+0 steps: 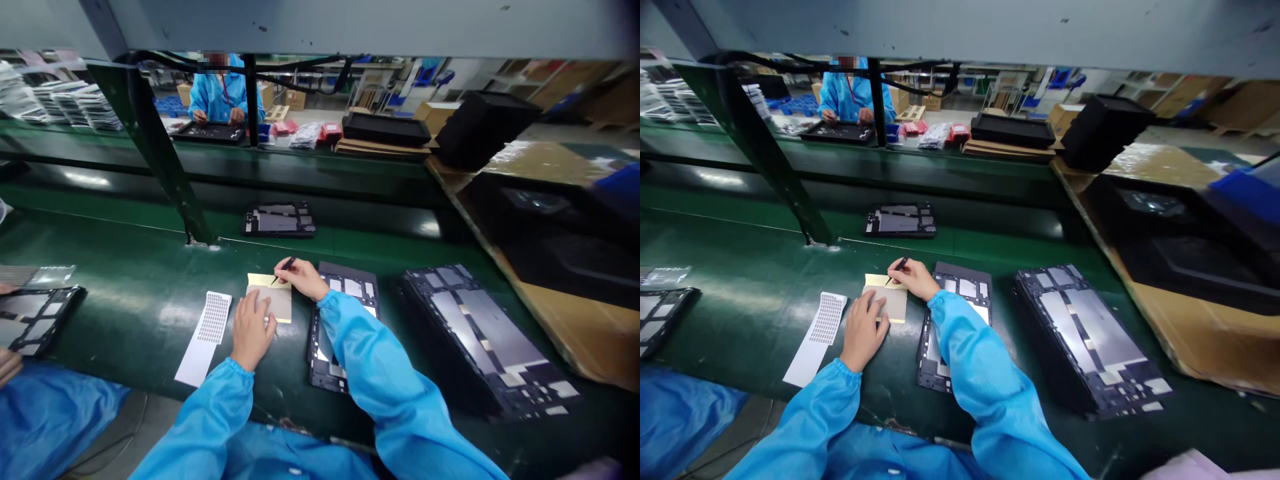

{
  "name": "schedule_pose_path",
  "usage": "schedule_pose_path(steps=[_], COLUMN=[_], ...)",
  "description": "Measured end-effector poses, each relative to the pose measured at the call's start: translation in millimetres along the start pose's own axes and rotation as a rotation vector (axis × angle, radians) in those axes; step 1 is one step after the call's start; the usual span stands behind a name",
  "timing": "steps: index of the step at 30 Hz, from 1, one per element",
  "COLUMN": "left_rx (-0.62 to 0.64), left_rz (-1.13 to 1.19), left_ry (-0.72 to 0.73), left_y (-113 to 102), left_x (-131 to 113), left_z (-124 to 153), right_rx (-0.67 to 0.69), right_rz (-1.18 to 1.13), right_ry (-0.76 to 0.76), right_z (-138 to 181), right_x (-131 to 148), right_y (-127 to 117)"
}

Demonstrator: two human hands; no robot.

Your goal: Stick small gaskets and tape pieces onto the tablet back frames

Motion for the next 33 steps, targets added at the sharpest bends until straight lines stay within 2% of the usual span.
schedule_pose_path(steps=[3, 6, 9, 12, 15, 19, 22, 25, 30, 33], left_rx=[-0.041, -0.057, 0.128, 0.247, 0.226, 0.189, 0.171, 0.178, 0.192, 0.188], left_rz=[0.034, 0.217, 0.447, 0.487, 0.453, 0.443, 0.439, 0.446, 0.461, 0.467], left_ry=[0.030, 0.148, 0.407, 0.582, 0.581, 0.539, 0.540, 0.537, 0.531, 0.529], left_y=[-7, -19, -25, -22, -14, -11, -11, -10, -9, -9], left_x=[-2, -19, -48, -71, -78, -75, -76, -78, -76, -75], left_z=[1, 12, 30, 46, 49, 43, 40, 39, 38, 38], right_rx=[-0.135, -0.331, -0.437, -0.526, -0.603, -0.683, -0.696, -0.562, -0.183, -0.057], right_rz=[-0.008, 0.031, 0.096, 0.116, 0.135, 0.194, 0.254, 0.305, 0.362, 0.362], right_ry=[-0.072, -0.078, -0.036, -0.030, -0.048, -0.078, -0.120, -0.141, -0.112, -0.086], right_z=[58, 136, 202, 238, 251, 256, 258, 253, 227, 215], right_x=[23, 28, 14, -4, -15, -24, -26, -20, -3, -1], right_y=[-17, -33, -40, -44, -41, -26, -18, -26, -55, -66])
Point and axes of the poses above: each hand's wrist, its own z-axis away from the middle knuckle, its own y-axis out of the palm, x = y × z, the point moved 1 cm from there along -z, towards the middle knuckle, and after that the axes turned 1 degree about -z, right-handed, at the moved point
